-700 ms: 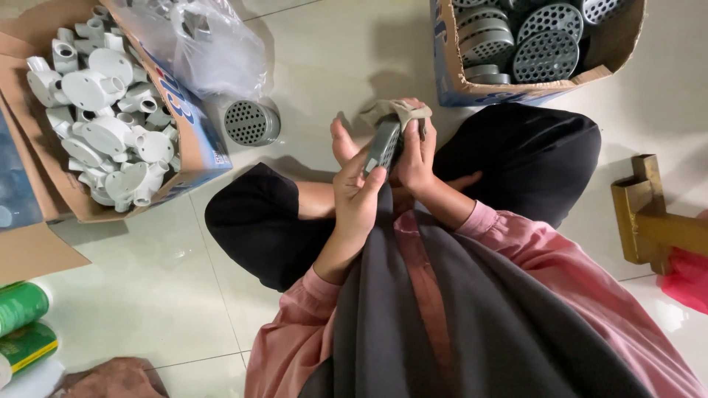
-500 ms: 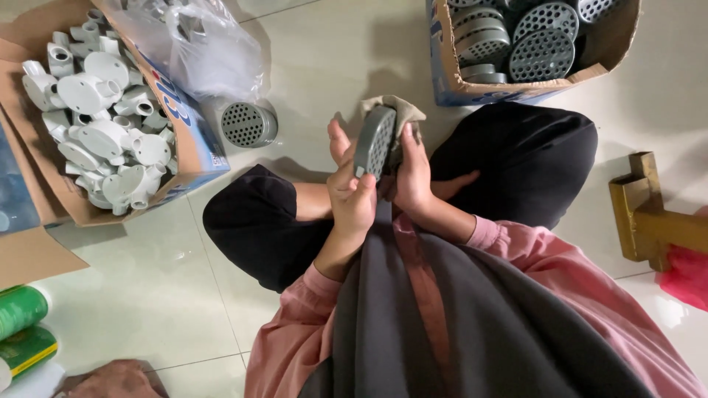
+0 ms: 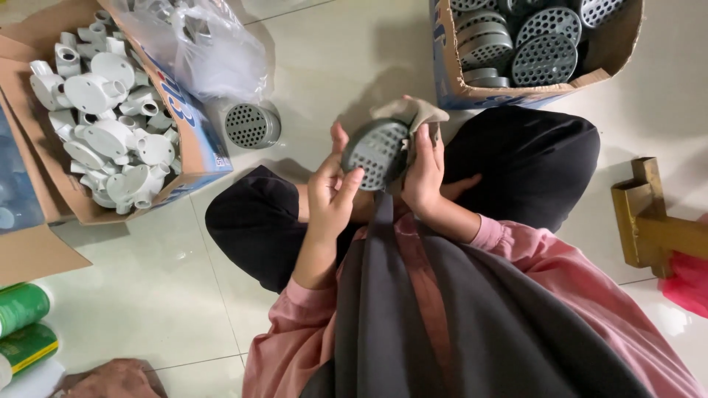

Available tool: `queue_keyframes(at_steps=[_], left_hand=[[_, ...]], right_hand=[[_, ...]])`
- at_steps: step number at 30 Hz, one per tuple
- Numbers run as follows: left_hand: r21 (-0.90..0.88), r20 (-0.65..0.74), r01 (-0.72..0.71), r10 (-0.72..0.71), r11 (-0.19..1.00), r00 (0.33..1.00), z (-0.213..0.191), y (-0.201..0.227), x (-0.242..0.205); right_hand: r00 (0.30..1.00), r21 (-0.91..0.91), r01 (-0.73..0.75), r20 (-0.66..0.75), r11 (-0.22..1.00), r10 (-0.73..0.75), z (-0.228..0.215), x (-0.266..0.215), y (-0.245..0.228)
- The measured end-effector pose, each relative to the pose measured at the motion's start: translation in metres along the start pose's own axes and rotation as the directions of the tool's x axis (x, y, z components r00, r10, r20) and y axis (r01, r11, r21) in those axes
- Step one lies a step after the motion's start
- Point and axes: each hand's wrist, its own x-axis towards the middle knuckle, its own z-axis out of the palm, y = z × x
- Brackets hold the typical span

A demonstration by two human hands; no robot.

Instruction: The person sits on the floor and wipes multiple small gray perforated cylindrical parts with a cloth. They pick up each part from a cardboard box, wipe it thoroughly, and place it on the floor beside them. The task continues with repeated handling of similar parts.

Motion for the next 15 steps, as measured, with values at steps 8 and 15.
queue_keyframes(at_steps=[8,15], left_hand=[[-0.103,-0.230,0.009,-0.033,0.995,0.973,0.035,-0.011,0.006],[-0.209,-0.227,-0.021,-0.028,0.978,0.973,0.050,-0.026,-0.002]], right_hand=[[0.999,-0.114,0.052,0.015,0.992,-0.051,-0.020,-0.012,0.030],[0.549,-0.031,0.758,0.569,0.652,-0.612,-0.025,0.008,0.003]])
